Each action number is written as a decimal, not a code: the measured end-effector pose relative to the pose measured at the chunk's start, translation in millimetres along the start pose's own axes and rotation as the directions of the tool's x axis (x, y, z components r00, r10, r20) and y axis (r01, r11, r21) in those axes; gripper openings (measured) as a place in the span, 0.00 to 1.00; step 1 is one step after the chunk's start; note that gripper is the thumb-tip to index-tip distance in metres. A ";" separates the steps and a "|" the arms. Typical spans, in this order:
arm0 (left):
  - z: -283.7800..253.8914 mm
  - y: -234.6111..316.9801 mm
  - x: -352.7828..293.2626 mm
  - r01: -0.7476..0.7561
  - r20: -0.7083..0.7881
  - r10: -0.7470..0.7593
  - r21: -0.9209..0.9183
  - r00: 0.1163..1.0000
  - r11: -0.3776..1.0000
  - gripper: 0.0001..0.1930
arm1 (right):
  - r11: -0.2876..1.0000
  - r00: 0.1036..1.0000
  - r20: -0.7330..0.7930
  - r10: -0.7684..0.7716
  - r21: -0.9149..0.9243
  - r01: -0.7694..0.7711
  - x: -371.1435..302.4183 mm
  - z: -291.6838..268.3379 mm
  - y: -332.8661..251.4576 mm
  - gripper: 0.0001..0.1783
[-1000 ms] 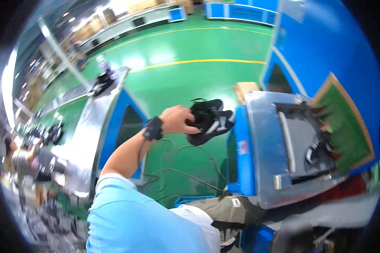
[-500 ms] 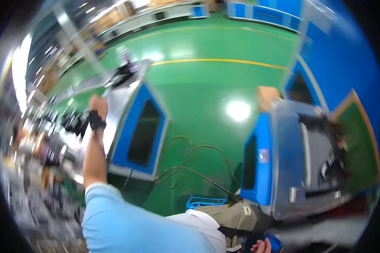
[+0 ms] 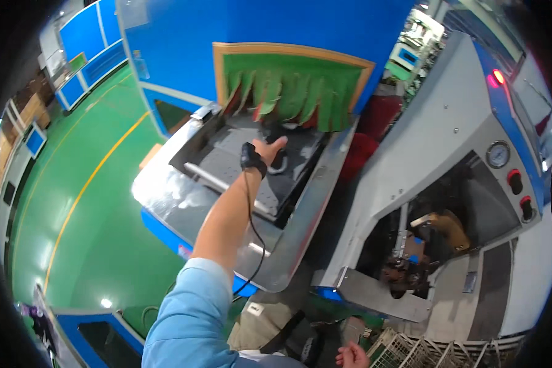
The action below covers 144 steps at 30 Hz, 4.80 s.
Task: The person repeatedly picks up black sneakers from a metal tray, places them into a blue and white shoe-cleaning machine, operates the machine, removes the shoes, and returns them to the tray. This cycle is performed multiple times with different pairs of shoes.
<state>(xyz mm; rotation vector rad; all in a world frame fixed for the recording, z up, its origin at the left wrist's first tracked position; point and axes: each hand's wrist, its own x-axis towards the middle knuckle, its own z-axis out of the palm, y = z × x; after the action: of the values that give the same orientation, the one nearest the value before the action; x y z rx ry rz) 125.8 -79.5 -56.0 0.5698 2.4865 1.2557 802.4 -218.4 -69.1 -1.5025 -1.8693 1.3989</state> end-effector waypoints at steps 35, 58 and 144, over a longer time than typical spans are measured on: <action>61.7 90.4 -498.2 0.156 0.402 0.490 -0.870 0.774 0.467 0.22 | 0.131 0.989 -0.011 -0.145 0.991 0.030 55.8 -86.7 -101.9 0.52; 77.8 6.1 -445.0 -0.169 0.877 0.269 -0.219 0.397 0.961 0.21 | 0.555 0.888 0.025 -0.459 -0.772 0.309 218.1 -149.1 -276.7 0.49; -223.5 -24.4 -91.6 -0.313 -0.125 0.554 0.713 0.823 0.627 0.24 | 0.969 0.969 -0.032 0.245 0.038 -0.244 49.1 -71.9 -41.5 0.23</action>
<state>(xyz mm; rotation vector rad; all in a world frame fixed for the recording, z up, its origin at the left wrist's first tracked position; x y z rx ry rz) 104.8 -291.7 60.2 1.3168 3.2280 0.5350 817.8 -139.3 -16.1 -1.7780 -1.6750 1.4886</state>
